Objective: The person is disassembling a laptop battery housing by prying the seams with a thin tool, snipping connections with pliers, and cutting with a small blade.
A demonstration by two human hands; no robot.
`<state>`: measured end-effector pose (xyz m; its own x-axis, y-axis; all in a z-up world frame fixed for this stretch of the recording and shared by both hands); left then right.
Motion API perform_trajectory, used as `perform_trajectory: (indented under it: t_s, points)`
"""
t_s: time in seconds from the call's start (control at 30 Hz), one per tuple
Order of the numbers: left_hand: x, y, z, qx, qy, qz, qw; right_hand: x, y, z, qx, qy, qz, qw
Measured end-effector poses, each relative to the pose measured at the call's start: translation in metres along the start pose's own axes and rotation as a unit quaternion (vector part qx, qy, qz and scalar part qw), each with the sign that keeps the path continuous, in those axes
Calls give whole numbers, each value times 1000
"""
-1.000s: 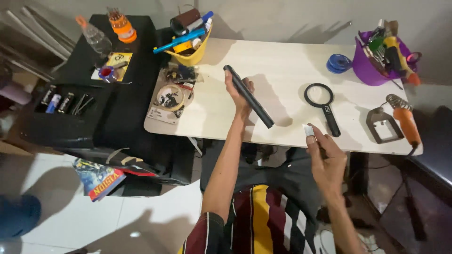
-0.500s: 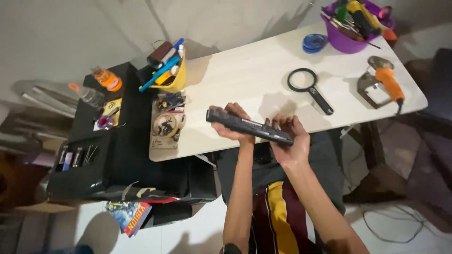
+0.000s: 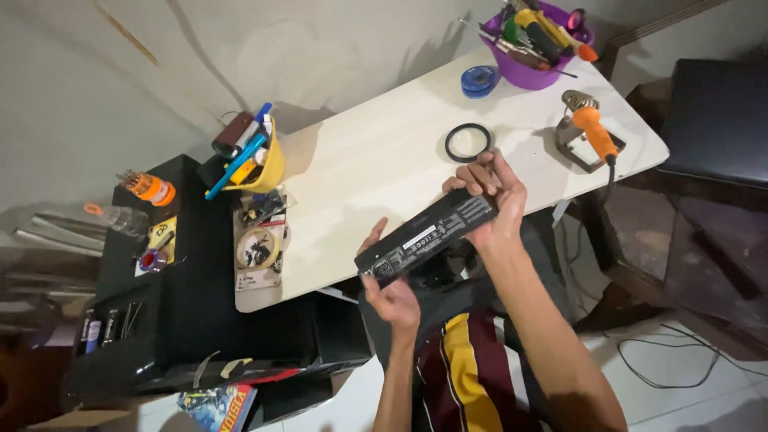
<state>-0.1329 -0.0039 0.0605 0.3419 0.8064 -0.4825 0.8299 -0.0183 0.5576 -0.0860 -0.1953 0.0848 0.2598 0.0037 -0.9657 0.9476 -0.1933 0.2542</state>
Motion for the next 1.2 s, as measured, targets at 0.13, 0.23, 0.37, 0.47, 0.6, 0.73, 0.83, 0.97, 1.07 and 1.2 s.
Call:
perform_trajectory:
  t_s: [0.13,0.23,0.37,0.47,0.6,0.73,0.83,0.97,1.07,1.2]
  points:
    - [26,-22,2,130,-78,-15,988,-15,12,7,-43,-45,16,998]
    - [60,-24,25,231,-75,-15,970,-16,20,2,-94,-129,-7,987]
    - [22,10,30,313,55,242,917,-22,24,-22,-219,-216,-13,951]
    - [-38,32,3,275,146,301,901,-25,27,-42,-269,-252,-6,930]
    - [-67,49,-13,262,147,259,918,-12,41,-51,-278,-272,-20,921]
    - [-52,47,8,288,127,215,924,-7,48,-30,-210,-385,-111,892]
    - [-29,48,27,300,100,153,936,-14,36,0,-109,-500,-127,850]
    - [23,57,72,321,54,41,944,6,15,18,-56,-624,-75,776]
    - [64,63,106,294,97,12,951,-10,-7,7,-46,-719,-17,693]
    - [89,72,129,265,148,1,953,-9,-21,-14,-43,-767,11,640]
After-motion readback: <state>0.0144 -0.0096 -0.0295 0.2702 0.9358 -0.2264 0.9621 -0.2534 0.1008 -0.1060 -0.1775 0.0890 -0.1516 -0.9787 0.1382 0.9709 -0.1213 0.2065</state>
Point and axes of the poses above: each hand's wrist, its own y-axis towards the middle knuckle, its own x-axis out of the back of the hand, z = x × y, the point moved 7 cm from there along y, towards the middle knuckle, and after that the axes turned 14 degrees about z, right-handed, at the moved point
